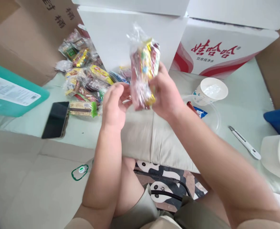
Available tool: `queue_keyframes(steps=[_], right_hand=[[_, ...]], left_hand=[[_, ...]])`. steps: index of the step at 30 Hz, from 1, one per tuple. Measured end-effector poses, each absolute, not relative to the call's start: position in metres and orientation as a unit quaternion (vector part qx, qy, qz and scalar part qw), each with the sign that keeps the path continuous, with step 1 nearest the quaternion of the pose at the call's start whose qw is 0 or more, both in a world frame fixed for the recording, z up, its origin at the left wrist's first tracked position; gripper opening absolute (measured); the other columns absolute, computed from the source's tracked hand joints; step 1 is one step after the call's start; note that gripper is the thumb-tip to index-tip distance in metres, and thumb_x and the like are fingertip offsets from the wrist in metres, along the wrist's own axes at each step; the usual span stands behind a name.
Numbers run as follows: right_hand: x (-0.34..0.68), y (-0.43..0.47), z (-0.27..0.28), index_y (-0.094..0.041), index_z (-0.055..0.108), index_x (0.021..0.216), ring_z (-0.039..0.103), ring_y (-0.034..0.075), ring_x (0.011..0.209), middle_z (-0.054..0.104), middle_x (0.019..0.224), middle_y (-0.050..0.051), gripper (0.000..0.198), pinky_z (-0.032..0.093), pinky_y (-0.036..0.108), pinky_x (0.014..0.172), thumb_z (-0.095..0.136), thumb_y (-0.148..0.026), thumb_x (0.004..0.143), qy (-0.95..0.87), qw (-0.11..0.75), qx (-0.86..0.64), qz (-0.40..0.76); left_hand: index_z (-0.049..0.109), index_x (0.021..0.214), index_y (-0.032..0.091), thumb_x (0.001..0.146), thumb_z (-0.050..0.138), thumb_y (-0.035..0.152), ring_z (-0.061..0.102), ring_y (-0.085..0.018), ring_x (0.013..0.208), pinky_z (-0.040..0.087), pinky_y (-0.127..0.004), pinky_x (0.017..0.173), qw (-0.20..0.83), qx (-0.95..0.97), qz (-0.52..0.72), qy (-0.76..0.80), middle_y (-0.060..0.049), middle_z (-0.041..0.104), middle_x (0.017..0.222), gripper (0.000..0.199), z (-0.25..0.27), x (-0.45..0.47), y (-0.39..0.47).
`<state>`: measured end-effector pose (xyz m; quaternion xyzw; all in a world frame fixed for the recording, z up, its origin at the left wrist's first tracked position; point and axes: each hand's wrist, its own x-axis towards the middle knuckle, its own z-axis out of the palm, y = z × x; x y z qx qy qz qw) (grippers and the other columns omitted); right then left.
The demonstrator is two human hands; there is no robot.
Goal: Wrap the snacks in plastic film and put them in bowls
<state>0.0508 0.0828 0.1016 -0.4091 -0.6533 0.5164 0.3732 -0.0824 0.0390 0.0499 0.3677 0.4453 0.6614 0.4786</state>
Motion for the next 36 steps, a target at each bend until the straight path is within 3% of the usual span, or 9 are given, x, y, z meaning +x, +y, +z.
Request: queue_keyframes(steps=[4,9,13,20,23,26,31,33,36], right_hand=[[0.087,0.019,0.089,-0.025,0.044,0.135,0.071,0.029,0.106,0.069,0.125,0.01,0.071,0.061,0.042,0.08,0.049,-0.036,0.066,-0.464,0.422,-0.389,0.675],[0.122,-0.038,0.056,-0.03,0.043,0.145,0.071,0.028,0.102,0.07,0.125,0.01,0.068,0.06,0.043,0.077,0.051,-0.045,0.079,-0.401,0.433,-0.429,0.684],[0.155,-0.076,0.03,-0.037,0.038,0.148,0.072,0.025,0.096,0.07,0.126,0.007,0.064,0.06,0.039,0.074,0.057,-0.053,0.089,-0.302,0.425,-0.45,0.725],[0.217,-0.125,0.009,-0.032,0.043,0.14,0.072,0.02,0.085,0.075,0.106,0.005,0.056,0.059,0.037,0.079,0.064,-0.052,0.092,-0.301,0.42,-0.451,0.728],[0.253,-0.127,0.012,-0.027,0.057,0.124,0.072,0.021,0.089,0.075,0.103,0.008,0.04,0.059,0.039,0.084,0.064,-0.051,0.092,-0.392,0.412,-0.509,0.646],[0.299,-0.109,0.018,-0.022,0.065,0.099,0.07,0.023,0.092,0.074,0.101,0.009,0.023,0.058,0.041,0.085,0.064,-0.042,0.089,-0.457,0.4,-0.67,0.428],[0.364,-0.057,0.012,-0.015,0.066,0.121,0.065,0.034,0.115,0.069,0.125,0.02,0.035,0.048,0.053,0.105,0.056,-0.025,0.088,-0.525,0.259,-0.801,0.125],[0.376,-0.041,0.001,-0.012,0.062,0.132,0.058,0.04,0.127,0.065,0.133,0.025,0.045,0.043,0.057,0.11,0.055,-0.023,0.088,-0.558,0.218,-0.796,0.086],[0.382,-0.032,-0.017,-0.01,0.062,0.134,0.057,0.047,0.127,0.065,0.128,0.027,0.047,0.042,0.062,0.106,0.057,-0.022,0.088,-0.56,0.195,-0.802,0.074]], left_hand=[[0.067,0.112,0.028,0.079,0.078,0.058,0.072,-0.024,0.107,0.06,-0.031,0.073,0.643,0.465,0.521,0.315,-0.006,0.073,0.118,0.046,0.047,-0.064,0.033],[0.067,0.11,0.026,0.076,0.084,0.049,0.074,-0.021,0.089,0.061,-0.031,0.073,0.658,0.538,0.423,0.314,-0.004,0.075,0.098,0.045,0.041,-0.037,0.023],[0.063,0.122,0.029,0.075,0.086,0.038,0.072,-0.021,0.102,0.06,-0.032,0.088,0.649,0.578,0.413,0.273,-0.004,0.073,0.113,0.054,0.034,-0.011,0.015],[0.068,0.113,0.025,0.083,0.077,0.039,0.068,-0.017,0.088,0.057,-0.031,0.083,0.633,0.632,0.339,0.29,-0.004,0.072,0.102,0.035,0.018,0.04,-0.011],[0.068,0.114,0.025,0.086,0.074,0.039,0.068,-0.017,0.091,0.057,-0.03,0.084,0.606,0.655,0.351,0.284,-0.004,0.073,0.107,0.031,0.01,0.055,-0.017],[0.069,0.113,0.026,0.093,0.067,0.034,0.067,-0.014,0.085,0.056,-0.027,0.079,0.583,0.678,0.358,0.269,-0.002,0.073,0.103,0.022,0.002,0.067,-0.016],[0.076,0.11,0.028,0.101,0.058,0.026,0.07,-0.017,0.103,0.057,-0.032,0.093,0.529,0.728,0.354,0.254,-0.004,0.075,0.106,0.021,-0.003,0.075,-0.012],[0.079,0.113,0.031,0.102,0.057,0.025,0.068,-0.02,0.12,0.056,-0.037,0.104,0.509,0.748,0.351,0.241,-0.006,0.075,0.115,0.025,-0.001,0.075,-0.011],[0.078,0.121,0.039,0.102,0.058,0.02,0.064,-0.021,0.131,0.055,-0.04,0.11,0.506,0.75,0.367,0.217,-0.005,0.071,0.134,0.034,0.0,0.071,-0.013]])
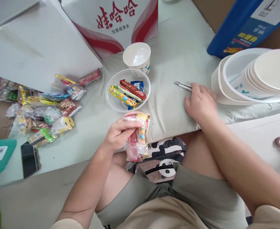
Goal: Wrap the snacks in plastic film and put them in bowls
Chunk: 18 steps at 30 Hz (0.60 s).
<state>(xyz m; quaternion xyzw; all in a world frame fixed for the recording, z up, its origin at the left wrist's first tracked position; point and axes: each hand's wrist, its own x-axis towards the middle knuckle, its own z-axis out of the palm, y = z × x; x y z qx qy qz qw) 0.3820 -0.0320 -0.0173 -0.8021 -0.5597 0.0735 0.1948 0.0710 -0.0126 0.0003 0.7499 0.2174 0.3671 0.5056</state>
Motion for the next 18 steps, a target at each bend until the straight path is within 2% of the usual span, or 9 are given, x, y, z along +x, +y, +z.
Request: queue_keyframes(steps=[2,4,7,10,12,14,18], right_hand=[[0.382,-0.034,-0.026,-0.013,0.067,0.126,0.059,0.046,0.121,0.067,0.118,0.025,0.04,0.044,0.061,0.102,0.058,-0.021,0.088,-0.55,0.194,-0.809,0.07],[0.379,-0.038,-0.027,-0.018,0.07,0.114,0.063,0.039,0.11,0.065,0.109,0.019,0.028,0.046,0.055,0.095,0.059,-0.02,0.088,-0.544,0.223,-0.805,0.072],[0.364,-0.042,-0.009,-0.022,0.068,0.099,0.063,0.024,0.083,0.06,0.095,0.01,0.013,0.047,0.042,0.079,0.062,-0.02,0.088,-0.528,0.335,-0.774,0.104],[0.329,-0.038,0.03,-0.025,0.06,0.102,0.048,0.011,0.054,0.054,0.078,0.0,0.011,0.038,0.031,0.056,0.063,-0.028,0.092,-0.493,0.492,-0.669,0.26],[0.3,-0.029,0.061,-0.027,0.056,0.106,0.04,0.008,0.048,0.05,0.073,-0.005,0.025,0.03,0.028,0.048,0.07,-0.04,0.091,-0.484,0.569,-0.548,0.376],[0.274,-0.018,0.085,-0.027,0.055,0.103,0.04,0.008,0.05,0.047,0.071,-0.007,0.037,0.032,0.027,0.048,0.077,-0.051,0.085,-0.502,0.572,-0.47,0.447],[0.246,-0.003,0.098,-0.025,0.054,0.095,0.045,0.009,0.056,0.047,0.068,-0.006,0.045,0.039,0.026,0.052,0.084,-0.055,0.079,-0.531,0.514,-0.451,0.499]], left_hand=[[0.077,0.123,0.044,0.101,0.059,0.017,0.065,-0.02,0.131,0.056,-0.039,0.11,0.502,0.743,0.394,0.202,-0.003,0.069,0.139,0.039,0.0,0.067,-0.013],[0.077,0.122,0.045,0.1,0.061,0.016,0.066,-0.02,0.13,0.059,-0.04,0.106,0.494,0.735,0.422,0.196,-0.003,0.068,0.142,0.039,0.001,0.063,-0.012],[0.08,0.116,0.043,0.098,0.064,0.018,0.07,-0.023,0.124,0.063,-0.042,0.101,0.471,0.724,0.46,0.206,-0.005,0.071,0.138,0.034,0.009,0.056,-0.008],[0.082,0.112,0.041,0.098,0.065,0.019,0.071,-0.025,0.123,0.064,-0.044,0.098,0.406,0.734,0.493,0.231,-0.005,0.071,0.136,0.031,0.024,0.053,0.002],[0.082,0.111,0.04,0.098,0.065,0.02,0.071,-0.024,0.122,0.064,-0.043,0.097,0.34,0.756,0.507,0.238,-0.003,0.069,0.138,0.029,0.036,0.055,0.009],[0.082,0.11,0.039,0.098,0.067,0.024,0.071,-0.024,0.121,0.064,-0.044,0.099,0.284,0.773,0.515,0.239,0.0,0.067,0.141,0.025,0.046,0.059,0.015],[0.081,0.105,0.035,0.099,0.064,0.03,0.069,-0.026,0.126,0.062,-0.048,0.103,0.254,0.79,0.499,0.25,0.0,0.064,0.145,0.019,0.062,0.062,0.018]])
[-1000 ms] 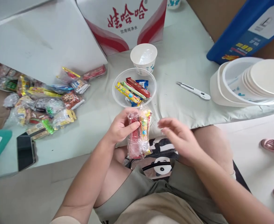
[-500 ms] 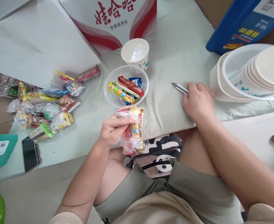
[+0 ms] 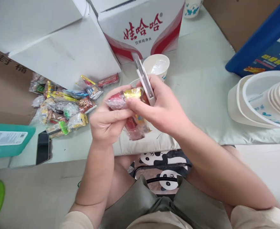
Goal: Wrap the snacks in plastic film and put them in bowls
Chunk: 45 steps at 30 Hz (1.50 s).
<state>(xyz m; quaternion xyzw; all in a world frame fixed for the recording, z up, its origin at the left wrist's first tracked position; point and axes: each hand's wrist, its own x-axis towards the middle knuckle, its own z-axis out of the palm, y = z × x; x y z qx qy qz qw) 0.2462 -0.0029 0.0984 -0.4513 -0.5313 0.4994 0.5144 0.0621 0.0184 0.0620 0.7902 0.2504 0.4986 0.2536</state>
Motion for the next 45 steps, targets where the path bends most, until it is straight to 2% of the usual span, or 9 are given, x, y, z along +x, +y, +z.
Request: queue_keyframes(steps=[8,14,17,21,25,30,33,39,45], right_hand=[[0.244,-0.004,0.075,-0.027,0.06,0.102,0.054,0.013,0.061,0.054,0.071,-0.003,0.044,0.05,0.031,0.056,0.081,-0.06,0.081,-0.558,0.518,-0.454,0.463],[0.243,-0.001,0.069,-0.028,0.063,0.112,0.062,0.018,0.079,0.06,0.087,0.002,0.044,0.057,0.034,0.065,0.078,-0.059,0.084,-0.572,0.521,-0.461,0.435],[0.255,-0.003,0.069,-0.03,0.061,0.117,0.063,0.019,0.085,0.062,0.095,0.003,0.045,0.056,0.033,0.065,0.078,-0.055,0.085,-0.584,0.518,-0.446,0.437],[0.265,-0.006,0.071,-0.027,0.063,0.096,0.059,0.02,0.086,0.06,0.091,0.003,0.035,0.053,0.035,0.072,0.086,-0.046,0.078,-0.637,0.481,-0.438,0.413],[0.26,-0.006,0.068,-0.026,0.06,0.09,0.058,0.022,0.087,0.06,0.091,0.004,0.036,0.051,0.039,0.079,0.086,-0.044,0.074,-0.669,0.459,-0.435,0.391],[0.258,-0.01,0.064,-0.026,0.056,0.094,0.053,0.016,0.074,0.059,0.089,0.001,0.032,0.047,0.034,0.07,0.08,-0.04,0.079,-0.627,0.472,-0.469,0.406],[0.26,-0.013,0.063,-0.025,0.055,0.093,0.05,0.015,0.069,0.056,0.083,-0.001,0.029,0.044,0.032,0.066,0.078,-0.037,0.081,-0.621,0.472,-0.472,0.411],[0.264,-0.016,0.062,-0.026,0.06,0.096,0.045,0.014,0.065,0.053,0.078,-0.001,0.03,0.042,0.031,0.06,0.079,-0.044,0.082,-0.596,0.472,-0.493,0.423],[0.272,-0.02,0.078,-0.025,0.067,0.11,0.052,0.015,0.06,0.055,0.078,0.001,0.021,0.039,0.03,0.053,0.053,-0.03,0.095,-0.464,0.529,-0.498,0.507]], left_hand=[[0.067,0.115,0.031,0.102,0.058,0.04,0.063,-0.028,0.136,0.06,-0.049,0.105,0.358,0.779,0.459,0.234,-0.006,0.07,0.135,0.019,0.07,0.059,0.021],[0.07,0.103,0.025,0.099,0.062,0.025,0.068,-0.023,0.124,0.059,-0.037,0.099,0.367,0.755,0.454,0.298,-0.006,0.073,0.128,0.009,0.061,0.058,0.023],[0.072,0.098,0.026,0.098,0.065,0.029,0.071,-0.018,0.109,0.059,-0.032,0.091,0.331,0.72,0.506,0.341,-0.003,0.075,0.111,0.007,0.055,0.051,0.029],[0.071,0.1,0.027,0.099,0.063,0.033,0.068,-0.013,0.084,0.059,-0.028,0.077,0.312,0.684,0.546,0.37,0.001,0.071,0.094,0.01,0.051,0.048,0.034],[0.069,0.105,0.025,0.097,0.064,0.04,0.07,-0.019,0.101,0.062,-0.032,0.085,0.379,0.702,0.497,0.342,-0.004,0.071,0.109,0.018,0.055,0.056,0.026],[0.052,0.133,0.03,0.081,0.079,0.035,0.071,-0.021,0.102,0.065,-0.032,0.082,0.491,0.724,0.396,0.281,-0.007,0.061,0.134,0.059,0.062,0.061,0.012],[0.05,0.133,0.032,0.074,0.081,0.019,0.069,-0.022,0.11,0.065,-0.03,0.08,0.471,0.759,0.355,0.276,-0.007,0.057,0.139,0.068,0.063,0.059,0.008],[0.054,0.112,0.029,0.075,0.079,0.013,0.068,-0.015,0.093,0.061,-0.025,0.073,0.456,0.75,0.383,0.288,-0.002,0.063,0.115,0.048,0.063,0.058,0.007],[0.057,0.105,0.025,0.072,0.078,0.006,0.065,-0.014,0.09,0.057,-0.028,0.077,0.292,0.795,0.413,0.335,0.001,0.064,0.102,0.043,0.062,0.051,0.011]])
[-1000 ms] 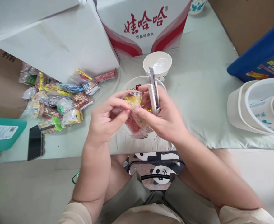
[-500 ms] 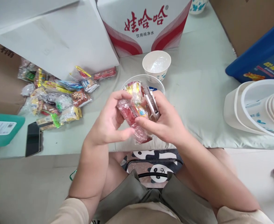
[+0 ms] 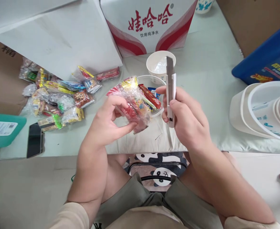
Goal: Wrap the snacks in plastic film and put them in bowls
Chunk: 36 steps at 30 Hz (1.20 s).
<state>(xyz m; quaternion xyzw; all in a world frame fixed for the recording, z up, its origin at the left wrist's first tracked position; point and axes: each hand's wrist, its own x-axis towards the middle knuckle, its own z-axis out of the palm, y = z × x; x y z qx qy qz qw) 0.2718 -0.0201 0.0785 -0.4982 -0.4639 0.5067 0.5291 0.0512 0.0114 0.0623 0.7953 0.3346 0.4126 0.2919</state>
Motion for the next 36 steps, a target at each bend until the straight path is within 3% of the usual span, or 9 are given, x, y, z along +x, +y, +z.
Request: queue_keyframes(steps=[5,10,14,18,23,28,33,36], right_hand=[[0.268,-0.036,0.09,-0.027,0.054,0.123,0.046,0.012,0.047,0.057,0.066,-0.005,0.028,0.036,0.027,0.046,0.048,-0.048,0.106,-0.545,0.446,-0.441,0.557],[0.261,-0.04,0.087,-0.02,0.061,0.089,0.047,0.012,0.053,0.052,0.06,-0.002,0.03,0.036,0.027,0.05,0.043,-0.038,0.105,-0.556,0.378,-0.484,0.56],[0.257,-0.036,0.091,-0.02,0.057,0.076,0.047,0.011,0.052,0.052,0.06,-0.001,0.038,0.037,0.026,0.05,0.05,-0.048,0.101,-0.554,0.355,-0.473,0.586],[0.256,-0.035,0.089,-0.02,0.056,0.071,0.046,0.011,0.051,0.052,0.06,-0.001,0.044,0.037,0.026,0.049,0.055,-0.054,0.099,-0.545,0.356,-0.466,0.599],[0.257,-0.036,0.084,-0.02,0.064,0.08,0.045,0.011,0.053,0.054,0.061,-0.001,0.033,0.035,0.025,0.049,0.058,-0.047,0.097,-0.603,0.327,-0.48,0.547],[0.257,-0.035,0.084,-0.019,0.059,0.074,0.042,0.01,0.054,0.048,0.059,-0.002,0.034,0.032,0.025,0.049,0.055,-0.044,0.097,-0.624,0.3,-0.472,0.546],[0.256,-0.037,0.08,-0.019,0.059,0.077,0.044,0.011,0.058,0.05,0.065,-0.001,0.036,0.035,0.026,0.052,0.051,-0.046,0.1,-0.636,0.282,-0.462,0.551],[0.257,-0.039,0.077,-0.02,0.061,0.08,0.044,0.013,0.058,0.051,0.064,-0.001,0.033,0.034,0.028,0.053,0.054,-0.047,0.099,-0.659,0.271,-0.468,0.522]], left_hand=[[0.06,0.109,0.025,0.076,0.082,0.012,0.066,-0.015,0.087,0.059,-0.03,0.076,0.232,0.816,0.383,0.365,-0.001,0.064,0.106,0.041,0.067,0.049,0.01],[0.06,0.104,0.027,0.079,0.082,0.013,0.07,-0.018,0.093,0.06,-0.032,0.076,0.218,0.825,0.376,0.362,-0.002,0.066,0.103,0.036,0.074,0.055,0.005],[0.06,0.099,0.028,0.084,0.081,0.018,0.068,-0.017,0.088,0.059,-0.032,0.073,0.22,0.827,0.375,0.357,-0.002,0.065,0.099,0.027,0.079,0.058,0.002],[0.058,0.101,0.027,0.083,0.082,0.023,0.065,-0.015,0.084,0.059,-0.032,0.072,0.229,0.806,0.401,0.369,-0.001,0.062,0.103,0.029,0.077,0.055,0.002],[0.057,0.103,0.03,0.082,0.083,0.033,0.066,-0.018,0.088,0.06,-0.035,0.075,0.265,0.761,0.453,0.382,-0.001,0.061,0.101,0.033,0.077,0.045,0.004],[0.057,0.1,0.03,0.074,0.09,0.021,0.064,-0.013,0.087,0.062,-0.027,0.069,0.29,0.711,0.519,0.375,0.002,0.058,0.099,0.044,0.088,0.041,0.0],[0.06,0.099,0.026,0.071,0.096,0.03,0.061,-0.008,0.085,0.063,-0.022,0.07,0.196,0.697,0.605,0.332,0.003,0.056,0.1,0.046,0.098,0.036,0.012],[0.065,0.102,0.025,0.061,0.101,0.033,0.063,-0.005,0.091,0.063,-0.02,0.089,0.113,0.667,0.703,0.218,0.008,0.063,0.097,0.055,0.099,0.019,0.029]])
